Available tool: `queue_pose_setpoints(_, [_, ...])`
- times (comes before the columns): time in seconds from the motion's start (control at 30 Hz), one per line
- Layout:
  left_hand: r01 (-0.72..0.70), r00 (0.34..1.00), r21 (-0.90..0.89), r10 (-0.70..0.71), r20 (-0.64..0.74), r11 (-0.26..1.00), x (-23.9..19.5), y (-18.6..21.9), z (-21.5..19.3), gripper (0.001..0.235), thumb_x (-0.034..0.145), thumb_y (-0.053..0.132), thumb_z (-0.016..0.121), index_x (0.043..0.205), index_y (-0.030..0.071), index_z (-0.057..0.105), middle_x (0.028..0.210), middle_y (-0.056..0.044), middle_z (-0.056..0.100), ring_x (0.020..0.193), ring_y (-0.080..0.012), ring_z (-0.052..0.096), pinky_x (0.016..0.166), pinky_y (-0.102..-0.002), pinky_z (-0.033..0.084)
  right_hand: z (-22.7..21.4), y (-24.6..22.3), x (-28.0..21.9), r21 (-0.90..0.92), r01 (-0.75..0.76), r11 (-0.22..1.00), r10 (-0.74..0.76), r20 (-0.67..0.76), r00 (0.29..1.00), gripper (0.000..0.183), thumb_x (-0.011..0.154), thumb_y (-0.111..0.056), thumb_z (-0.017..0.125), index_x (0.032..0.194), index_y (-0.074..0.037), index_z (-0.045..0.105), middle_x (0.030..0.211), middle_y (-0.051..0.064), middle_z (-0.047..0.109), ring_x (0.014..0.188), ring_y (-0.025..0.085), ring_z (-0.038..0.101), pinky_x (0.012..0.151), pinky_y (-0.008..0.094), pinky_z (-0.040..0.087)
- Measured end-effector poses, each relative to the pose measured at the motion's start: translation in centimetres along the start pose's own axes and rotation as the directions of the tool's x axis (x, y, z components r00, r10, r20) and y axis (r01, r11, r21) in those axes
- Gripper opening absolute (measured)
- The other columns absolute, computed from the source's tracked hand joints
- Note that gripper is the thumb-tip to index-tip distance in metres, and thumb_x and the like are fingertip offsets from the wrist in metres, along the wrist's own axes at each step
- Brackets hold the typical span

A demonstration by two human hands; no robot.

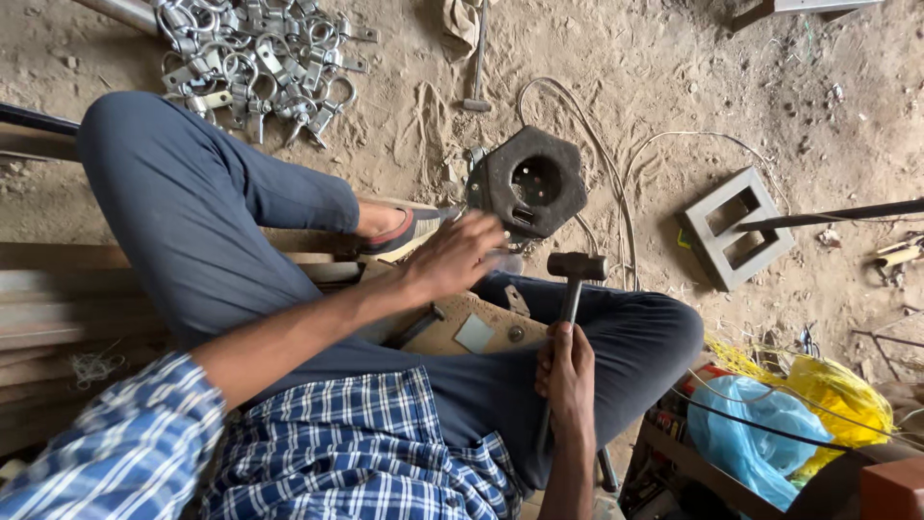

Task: The person uses a hammer and a metal punch to shape or mark a heavy hexagonal metal component. The person places the metal piece on a block and strikes the punch with the hammer multiple times.

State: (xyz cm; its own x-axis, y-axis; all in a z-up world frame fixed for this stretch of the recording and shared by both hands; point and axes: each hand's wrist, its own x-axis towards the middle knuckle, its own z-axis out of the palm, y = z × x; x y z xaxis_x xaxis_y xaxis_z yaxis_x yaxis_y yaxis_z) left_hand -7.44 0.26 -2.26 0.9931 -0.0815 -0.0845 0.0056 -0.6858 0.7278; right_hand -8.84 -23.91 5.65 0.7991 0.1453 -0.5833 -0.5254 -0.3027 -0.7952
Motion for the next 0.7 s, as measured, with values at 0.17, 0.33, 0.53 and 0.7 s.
queue_pose_setpoints(0.17, [-0.166, 0.937, 0.451, 0.282, -0.204, 0.877, 5.6, -0.5, 1.4, 0.031, 0.087, 0.014, 0.072, 0.117, 0.005, 0.072, 0.137, -0.021, 0.057, 0.124, -0.0359, 0.056, 0.104, -0.051, 0.048, -0.1, 0.1, -0.1, -0.012, -0.003, 1.000, 0.003, -0.010, 1.000, 0.034, 0.107, -0.038, 0.044, 0.101, -0.006, 0.056, 0.063, -0.002, 0.041, 0.047, 0.006, 0.035, 0.039, 0.024, 0.031])
queue_pose_setpoints(0.33, [-0.115, 0.961, 0.582, 0.239, -0.140, 0.805, 7.9, -1.3, 2.9, 0.024, 0.080, 0.002, 0.075, 0.103, 0.006, 0.075, 0.146, -0.021, 0.051, 0.126, -0.0391, 0.054, 0.105, -0.054, 0.045, -0.4, 0.4, 0.0, 0.005, -0.016, 1.000, 0.016, -0.029, 0.999, 0.037, 0.107, -0.040, 0.043, 0.101, -0.006, 0.057, 0.061, -0.001, 0.040, 0.045, 0.007, 0.034, 0.038, 0.025, 0.030])
queue_pose_setpoints(0.53, [-0.048, 0.955, 0.360, 0.148, -0.257, 0.932, 8.6, -1.6, 3.0, 0.010, 0.078, 0.006, 0.085, 0.074, 0.002, 0.076, 0.132, -0.014, 0.061, 0.118, -0.0307, 0.058, 0.101, -0.049, 0.049, -0.2, 0.1, 0.3, -0.036, -0.027, 0.999, 0.026, -0.039, 0.999, 0.039, 0.107, -0.041, 0.042, 0.102, -0.006, 0.058, 0.061, -0.001, 0.040, 0.046, 0.007, 0.034, 0.039, 0.026, 0.031])
queue_pose_setpoints(0.7, [-0.015, 0.959, 0.292, 0.096, -0.267, 0.956, 9.7, -2.3, 3.5, 0.023, 0.073, 0.017, 0.089, 0.072, 0.000, 0.075, 0.102, -0.008, 0.063, 0.095, -0.0241, 0.055, 0.089, -0.045, 0.050, -0.1, -0.4, 0.1, -0.032, -0.032, 0.999, 0.031, -0.042, 0.999, 0.039, 0.107, -0.041, 0.042, 0.102, -0.006, 0.058, 0.062, -0.002, 0.039, 0.047, 0.007, 0.035, 0.039, 0.025, 0.031])
